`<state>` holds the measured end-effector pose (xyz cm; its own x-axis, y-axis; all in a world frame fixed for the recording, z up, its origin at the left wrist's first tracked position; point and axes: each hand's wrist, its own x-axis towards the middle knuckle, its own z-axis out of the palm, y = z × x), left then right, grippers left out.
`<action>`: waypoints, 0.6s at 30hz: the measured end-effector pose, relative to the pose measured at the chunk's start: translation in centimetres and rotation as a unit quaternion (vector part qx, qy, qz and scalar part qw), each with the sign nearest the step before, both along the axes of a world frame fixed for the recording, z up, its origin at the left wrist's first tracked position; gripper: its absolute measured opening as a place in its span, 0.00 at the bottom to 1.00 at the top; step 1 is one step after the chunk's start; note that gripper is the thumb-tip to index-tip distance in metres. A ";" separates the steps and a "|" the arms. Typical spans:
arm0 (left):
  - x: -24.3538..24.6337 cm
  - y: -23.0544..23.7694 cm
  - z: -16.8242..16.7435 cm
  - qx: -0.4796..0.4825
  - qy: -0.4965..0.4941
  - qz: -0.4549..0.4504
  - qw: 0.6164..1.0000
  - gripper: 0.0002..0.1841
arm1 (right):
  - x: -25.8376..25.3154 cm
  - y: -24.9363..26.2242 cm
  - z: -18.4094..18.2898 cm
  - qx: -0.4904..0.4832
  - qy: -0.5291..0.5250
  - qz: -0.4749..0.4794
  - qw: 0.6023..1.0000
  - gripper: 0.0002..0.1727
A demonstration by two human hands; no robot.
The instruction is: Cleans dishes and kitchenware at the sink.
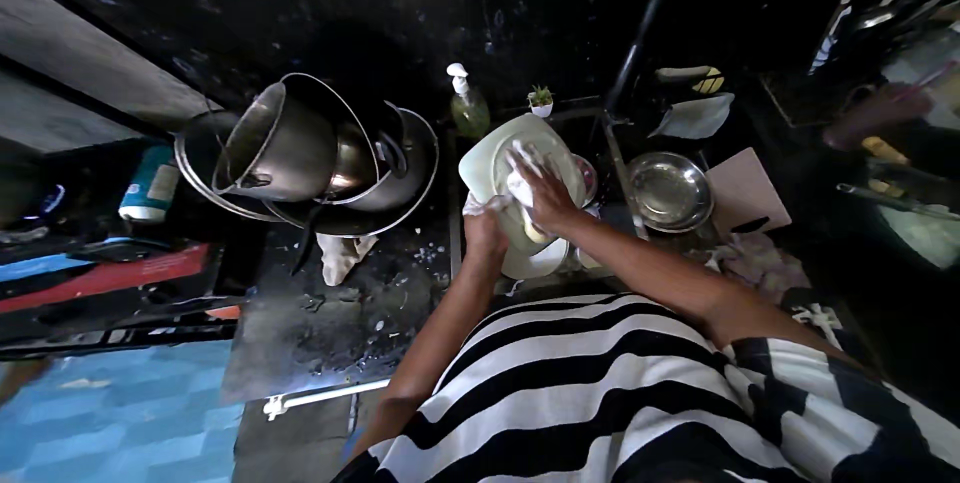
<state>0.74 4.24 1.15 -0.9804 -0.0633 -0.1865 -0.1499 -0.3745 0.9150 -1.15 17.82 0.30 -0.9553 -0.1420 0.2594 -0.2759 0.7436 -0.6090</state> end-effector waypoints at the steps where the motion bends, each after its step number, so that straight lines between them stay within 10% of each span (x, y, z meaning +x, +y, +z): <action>1: 0.0 0.0 -0.1 0.004 -0.004 -0.001 1.000 0.21 | -0.6 0.3 -0.1 0.014 -0.005 0.000 1.000 0.41; 8: -1.1 -1.0 -2.0 -0.016 0.010 0.058 0.998 0.22 | -3.1 5.2 2.4 -0.127 -0.038 -0.175 0.976 0.31; 13: -3.2 -4.1 -3.7 0.192 -0.148 -0.092 0.966 0.51 | -1.2 4.0 5.1 -0.264 0.135 -0.096 0.950 0.24; 18: -2.3 -4.9 -5.1 0.308 -0.145 -0.053 0.939 0.29 | -1.2 6.8 7.1 -0.223 -0.078 0.051 0.970 0.18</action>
